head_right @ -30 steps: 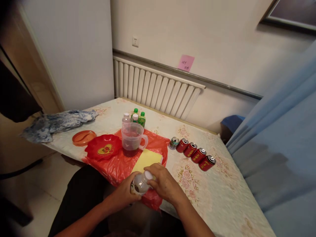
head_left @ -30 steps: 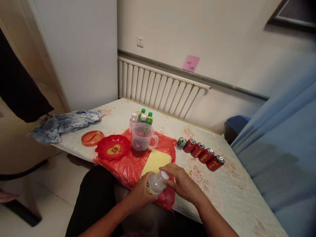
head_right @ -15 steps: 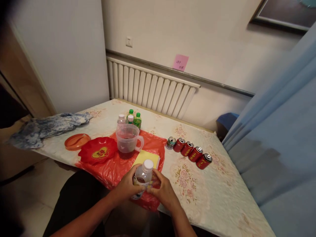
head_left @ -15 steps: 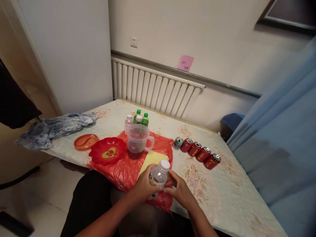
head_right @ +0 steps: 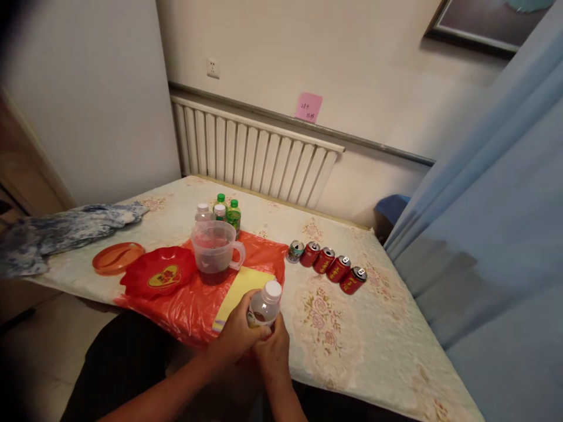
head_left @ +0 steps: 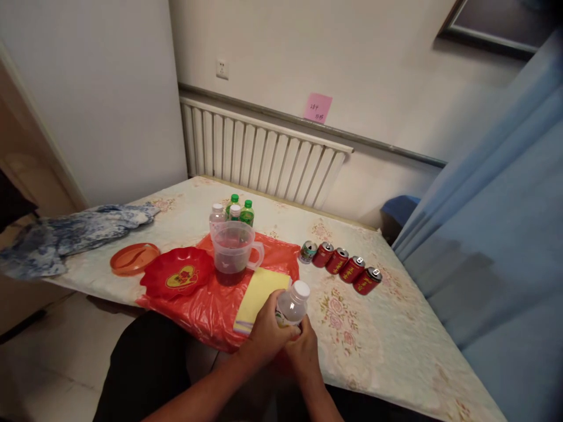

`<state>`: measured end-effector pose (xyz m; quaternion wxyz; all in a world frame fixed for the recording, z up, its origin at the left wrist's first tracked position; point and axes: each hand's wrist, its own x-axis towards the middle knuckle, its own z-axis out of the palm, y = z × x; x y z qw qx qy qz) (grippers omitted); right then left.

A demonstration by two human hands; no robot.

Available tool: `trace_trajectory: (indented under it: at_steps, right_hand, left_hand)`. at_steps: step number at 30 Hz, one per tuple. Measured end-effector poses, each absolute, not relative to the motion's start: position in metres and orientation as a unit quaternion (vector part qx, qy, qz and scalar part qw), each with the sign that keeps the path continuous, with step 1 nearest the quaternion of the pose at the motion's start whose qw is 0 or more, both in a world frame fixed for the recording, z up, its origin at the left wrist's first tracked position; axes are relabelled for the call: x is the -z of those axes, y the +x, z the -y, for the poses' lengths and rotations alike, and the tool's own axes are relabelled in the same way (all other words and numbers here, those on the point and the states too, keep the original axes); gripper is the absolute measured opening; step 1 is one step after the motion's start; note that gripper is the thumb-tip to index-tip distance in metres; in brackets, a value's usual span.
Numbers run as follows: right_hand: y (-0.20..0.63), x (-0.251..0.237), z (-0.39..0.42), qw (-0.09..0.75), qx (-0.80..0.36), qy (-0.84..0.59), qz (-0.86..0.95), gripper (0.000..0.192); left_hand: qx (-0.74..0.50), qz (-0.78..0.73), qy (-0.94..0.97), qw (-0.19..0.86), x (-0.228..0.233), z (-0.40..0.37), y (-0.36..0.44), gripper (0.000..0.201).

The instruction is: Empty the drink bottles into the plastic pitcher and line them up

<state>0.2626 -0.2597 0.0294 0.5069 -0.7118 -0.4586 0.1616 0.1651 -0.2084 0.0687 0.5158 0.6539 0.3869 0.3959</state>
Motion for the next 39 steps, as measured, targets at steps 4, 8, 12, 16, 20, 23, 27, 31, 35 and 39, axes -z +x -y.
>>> trace_trajectory:
  at_steps: [4,8,12,16,20,23,27,31,35,39]
  right_hand:
    - [0.267,-0.032,0.261,0.509,-0.163,-0.72,0.443,0.043]
    - [0.283,-0.034,0.258,0.522,-0.161,-0.719,0.429,0.04]
    - [0.31,-0.028,0.253,0.525,-0.157,-0.725,0.418,0.043]
    - [0.339,-0.02,0.25,0.512,-0.134,-0.743,0.41,0.04]
    - [0.362,-0.014,0.248,0.519,-0.115,-0.755,0.383,0.041]
    - [0.376,-0.011,0.243,0.518,-0.094,-0.766,0.369,0.042]
    - [0.39,-0.005,0.231,0.52,-0.075,-0.772,0.357,0.045]
    - [0.397,0.001,0.215,0.532,-0.078,-0.763,0.359,0.044]
    - [0.404,0.005,0.204,0.535,-0.071,-0.764,0.354,0.04]
    - [0.411,0.009,0.195,0.538,-0.064,-0.764,0.35,0.044]
  left_hand:
    - [-0.378,-0.345,0.673,0.534,-0.059,0.205,0.167,0.081]
    - [-0.369,-0.35,0.733,0.453,-0.034,0.19,0.159,0.064]
    - [-0.368,-0.421,0.744,0.365,-0.007,0.166,0.132,0.034]
    - [-0.369,-0.448,0.752,0.312,0.014,0.142,0.096,0.026]
    - [-0.34,-0.473,0.775,0.246,0.038,0.124,0.069,0.025]
    - [-0.287,-0.487,0.808,0.164,0.056,0.113,0.057,0.029]
    - [-0.213,-0.502,0.833,0.1,0.063,0.105,0.055,0.036]
    - [-0.176,-0.524,0.83,0.073,0.06,0.105,0.06,0.04]
    - [-0.159,-0.526,0.834,0.052,0.059,0.105,0.063,0.04]
    - [-0.152,-0.531,0.832,0.051,0.059,0.104,0.063,0.039]
